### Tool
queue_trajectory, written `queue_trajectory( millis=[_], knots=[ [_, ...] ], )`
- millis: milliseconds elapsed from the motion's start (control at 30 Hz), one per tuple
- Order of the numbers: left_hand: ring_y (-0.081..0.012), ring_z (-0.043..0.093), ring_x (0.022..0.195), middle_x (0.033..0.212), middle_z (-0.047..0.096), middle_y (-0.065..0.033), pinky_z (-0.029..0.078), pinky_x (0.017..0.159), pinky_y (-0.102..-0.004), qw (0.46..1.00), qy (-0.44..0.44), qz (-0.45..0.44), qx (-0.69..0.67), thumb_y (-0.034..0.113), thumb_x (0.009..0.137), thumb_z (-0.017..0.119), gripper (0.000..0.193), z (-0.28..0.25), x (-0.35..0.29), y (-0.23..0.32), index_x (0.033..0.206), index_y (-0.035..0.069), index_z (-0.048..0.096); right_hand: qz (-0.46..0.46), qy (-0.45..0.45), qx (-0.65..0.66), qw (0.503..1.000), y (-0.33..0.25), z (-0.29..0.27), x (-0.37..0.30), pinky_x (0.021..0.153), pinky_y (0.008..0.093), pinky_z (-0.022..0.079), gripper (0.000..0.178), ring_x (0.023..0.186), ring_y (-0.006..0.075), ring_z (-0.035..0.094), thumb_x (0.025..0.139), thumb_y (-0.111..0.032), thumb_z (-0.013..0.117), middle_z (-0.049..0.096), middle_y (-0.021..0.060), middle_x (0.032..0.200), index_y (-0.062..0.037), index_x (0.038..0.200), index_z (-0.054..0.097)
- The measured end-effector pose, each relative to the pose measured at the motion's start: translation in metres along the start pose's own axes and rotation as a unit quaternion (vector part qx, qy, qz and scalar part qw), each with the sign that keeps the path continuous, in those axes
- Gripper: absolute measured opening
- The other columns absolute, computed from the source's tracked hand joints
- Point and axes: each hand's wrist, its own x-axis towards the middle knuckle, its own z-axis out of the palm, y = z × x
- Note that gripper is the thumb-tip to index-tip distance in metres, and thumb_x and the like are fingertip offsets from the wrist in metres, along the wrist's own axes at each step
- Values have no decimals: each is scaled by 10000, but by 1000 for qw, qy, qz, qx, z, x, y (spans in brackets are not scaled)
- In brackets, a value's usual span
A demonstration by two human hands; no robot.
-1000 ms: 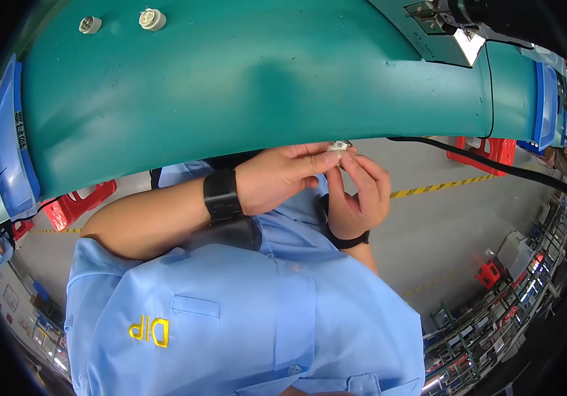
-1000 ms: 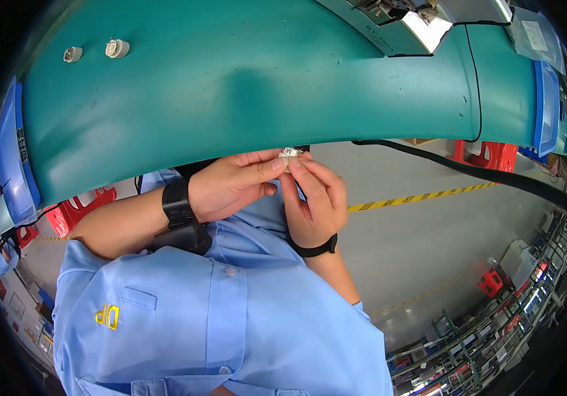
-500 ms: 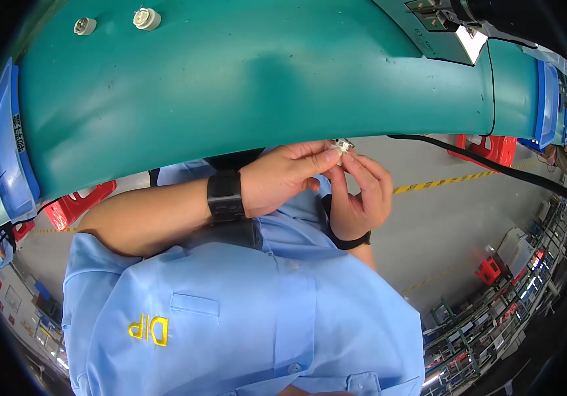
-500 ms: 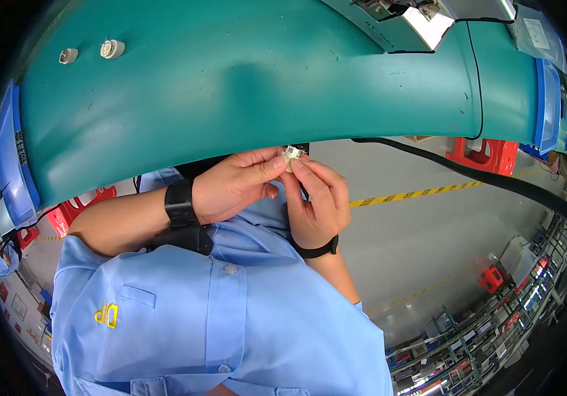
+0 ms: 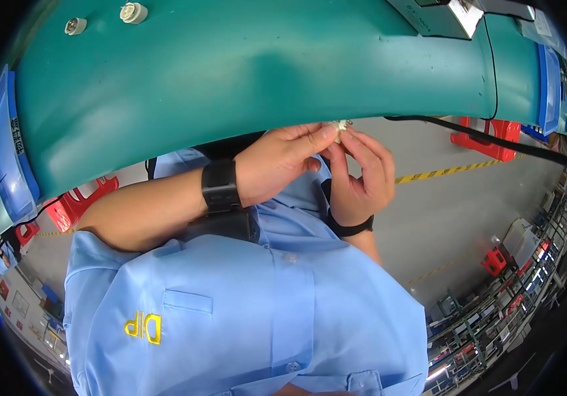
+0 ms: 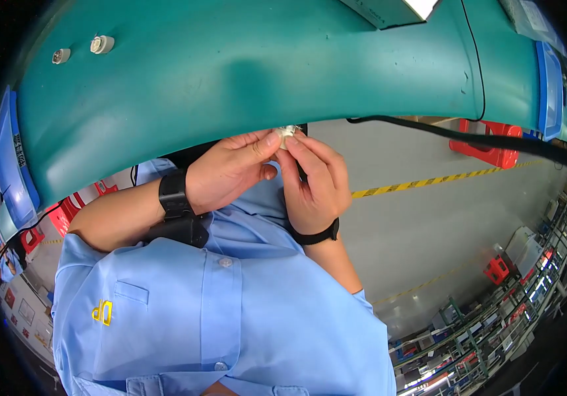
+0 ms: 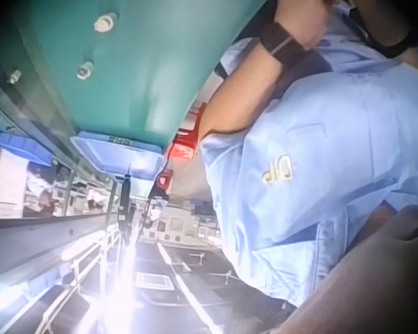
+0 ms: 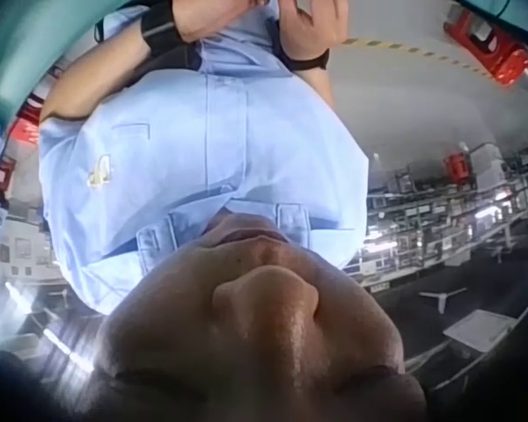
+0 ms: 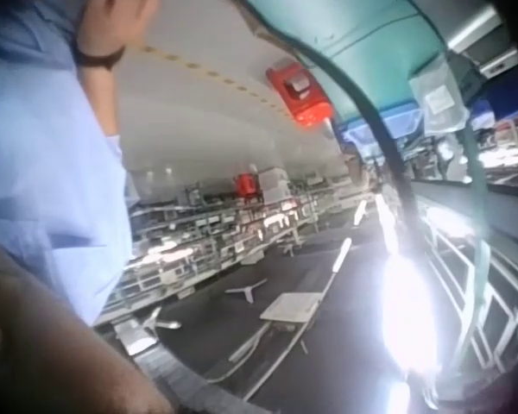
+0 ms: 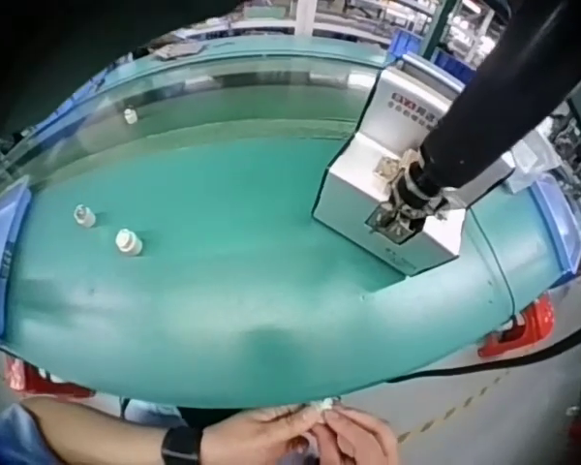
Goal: Assembling small electronic components by hand and using an electric screwdriver on a production line.
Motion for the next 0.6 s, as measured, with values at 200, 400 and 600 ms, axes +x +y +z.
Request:
queue_trajectory(
  millis=[200,400,600],
  knots=[
    [-50,509,939,1048,590,49,396,805,-231,999,11,31,-7,358,1031,465,296,0,4,-7,1159,131,604,-17,18,12,1000,3,2,5,701,260,565,247,833,195,686,743,53,775,687,99,953,-31,969,723],
    [-60,514,950,1050,604,40,393,827,-242,999,21,44,-21,322,1033,468,273,4,7,-7,1156,121,607,-10,21,9,1000,4,-1,5,671,244,559,204,812,175,686,742,44,779,688,87,939,-35,926,741],
    [-91,529,976,1065,612,12,406,895,-277,996,1,77,-44,275,1034,467,246,5,7,-8,1121,101,618,1,4,-9,1000,-2,-4,6,643,240,554,173,784,155,685,750,31,778,687,78,936,-36,907,749]
  ],
)
